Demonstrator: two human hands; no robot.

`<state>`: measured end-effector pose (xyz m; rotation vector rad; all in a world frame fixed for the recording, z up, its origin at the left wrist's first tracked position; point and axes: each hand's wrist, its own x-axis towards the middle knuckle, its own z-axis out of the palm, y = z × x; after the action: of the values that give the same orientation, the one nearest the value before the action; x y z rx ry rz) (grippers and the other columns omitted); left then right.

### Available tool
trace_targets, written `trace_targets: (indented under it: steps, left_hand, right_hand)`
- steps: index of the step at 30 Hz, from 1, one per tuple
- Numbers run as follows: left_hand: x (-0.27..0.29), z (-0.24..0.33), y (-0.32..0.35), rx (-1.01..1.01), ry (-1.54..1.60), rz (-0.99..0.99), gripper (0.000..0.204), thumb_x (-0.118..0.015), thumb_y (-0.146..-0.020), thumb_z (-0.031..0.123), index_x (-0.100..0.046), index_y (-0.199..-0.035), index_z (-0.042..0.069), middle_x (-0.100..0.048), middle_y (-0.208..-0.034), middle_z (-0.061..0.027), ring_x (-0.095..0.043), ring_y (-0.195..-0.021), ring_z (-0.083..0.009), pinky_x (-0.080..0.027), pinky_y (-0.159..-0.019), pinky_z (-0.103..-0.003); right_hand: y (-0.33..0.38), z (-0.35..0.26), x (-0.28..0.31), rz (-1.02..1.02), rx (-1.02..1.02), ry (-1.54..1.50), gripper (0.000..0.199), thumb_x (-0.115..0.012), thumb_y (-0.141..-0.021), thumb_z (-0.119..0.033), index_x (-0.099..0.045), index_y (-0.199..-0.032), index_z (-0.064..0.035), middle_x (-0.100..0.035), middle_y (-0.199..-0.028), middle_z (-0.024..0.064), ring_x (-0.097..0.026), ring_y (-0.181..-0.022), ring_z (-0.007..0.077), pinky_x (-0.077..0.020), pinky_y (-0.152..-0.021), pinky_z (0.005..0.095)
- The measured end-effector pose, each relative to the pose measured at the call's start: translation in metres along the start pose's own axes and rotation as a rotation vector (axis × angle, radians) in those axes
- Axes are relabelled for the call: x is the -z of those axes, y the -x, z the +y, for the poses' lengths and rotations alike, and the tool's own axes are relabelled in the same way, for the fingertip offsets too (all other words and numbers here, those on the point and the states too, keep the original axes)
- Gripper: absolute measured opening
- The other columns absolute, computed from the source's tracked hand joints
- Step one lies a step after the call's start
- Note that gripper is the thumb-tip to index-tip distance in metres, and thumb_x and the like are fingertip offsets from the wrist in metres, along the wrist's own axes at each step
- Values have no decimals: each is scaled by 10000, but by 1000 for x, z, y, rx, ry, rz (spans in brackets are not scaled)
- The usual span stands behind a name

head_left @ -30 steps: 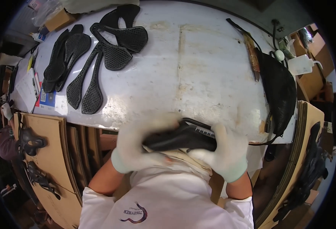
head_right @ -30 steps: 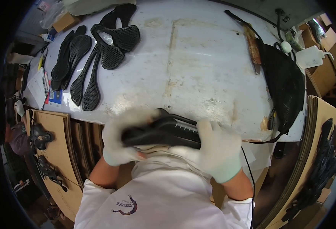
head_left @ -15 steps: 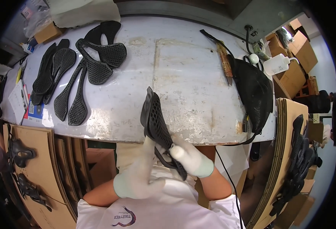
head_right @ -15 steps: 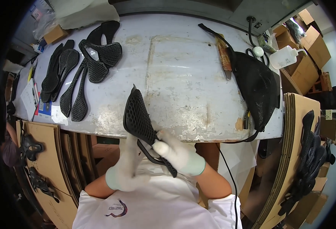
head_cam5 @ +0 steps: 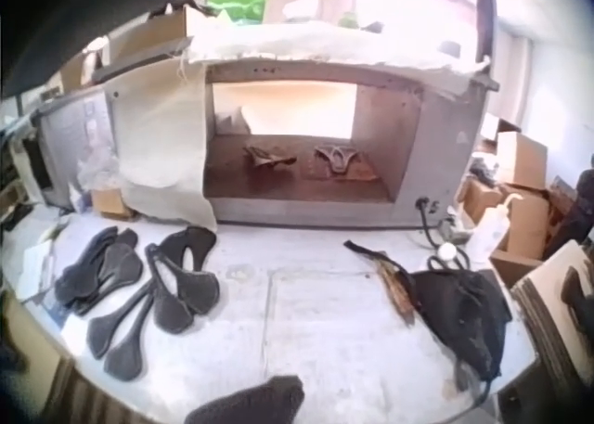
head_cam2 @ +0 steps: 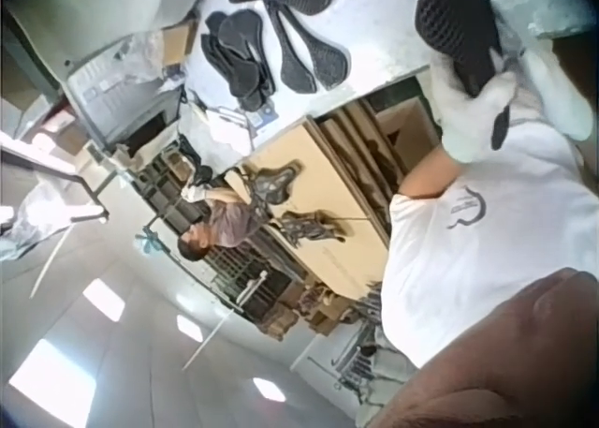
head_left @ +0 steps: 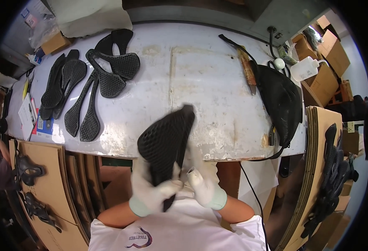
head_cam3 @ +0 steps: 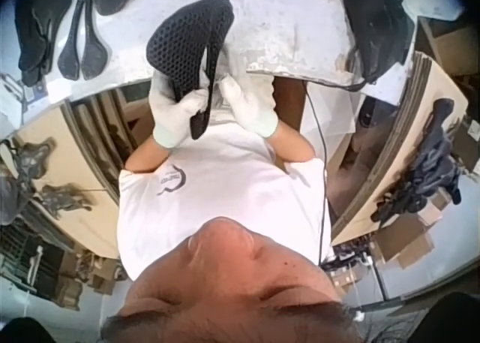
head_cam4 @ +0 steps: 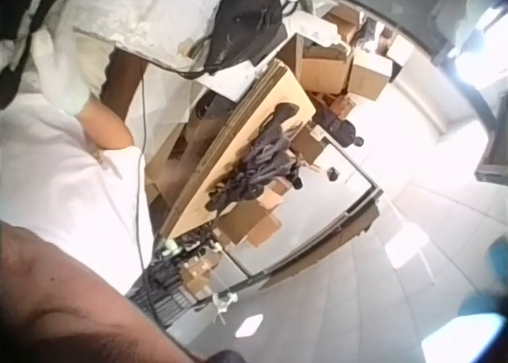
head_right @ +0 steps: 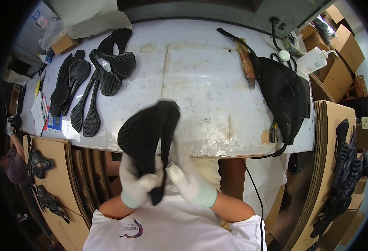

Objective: Inspecting 3D printed bicycle saddle padding and bases before placing them into a heat tunnel.

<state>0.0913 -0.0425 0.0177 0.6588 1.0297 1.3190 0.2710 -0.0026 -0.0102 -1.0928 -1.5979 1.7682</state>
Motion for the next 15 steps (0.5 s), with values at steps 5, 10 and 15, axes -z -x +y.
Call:
trace_targets:
  steps: [5,10,15]
  left_hand:
    - [33,19,-5,269,13,-111,425,-707,-734,-96,-667,-1156,-127,-737,-882,-190,-682,-614,-198,-538,-547,-300]
    - [30,25,-3,443,79,-295,346,-767,-747,-67,-702,-1075,-154,-755,-933,-231,-727,-682,-244,-617,-604,-346]
    - [36,22,1,521,120,-422,287,-804,-765,-54,-746,-1031,-144,-763,-950,-224,-725,-696,-232,-622,-583,-345]
  right_hand:
    - [-6,-5,20,430,213,-132,1063,-672,-947,-570,-174,-1645,59,-436,-1539,291,-575,-1317,345,-490,-1064,461]
    - [-9,-53,64,-41,234,110,460,-841,-834,-354,-748,-1151,-34,-745,-984,140,-729,-898,300,-564,-823,371]
    - [-12,-47,67,-163,550,202,225,-821,-811,-132,-762,-918,57,-694,-754,156,-661,-629,315,-511,-564,379]
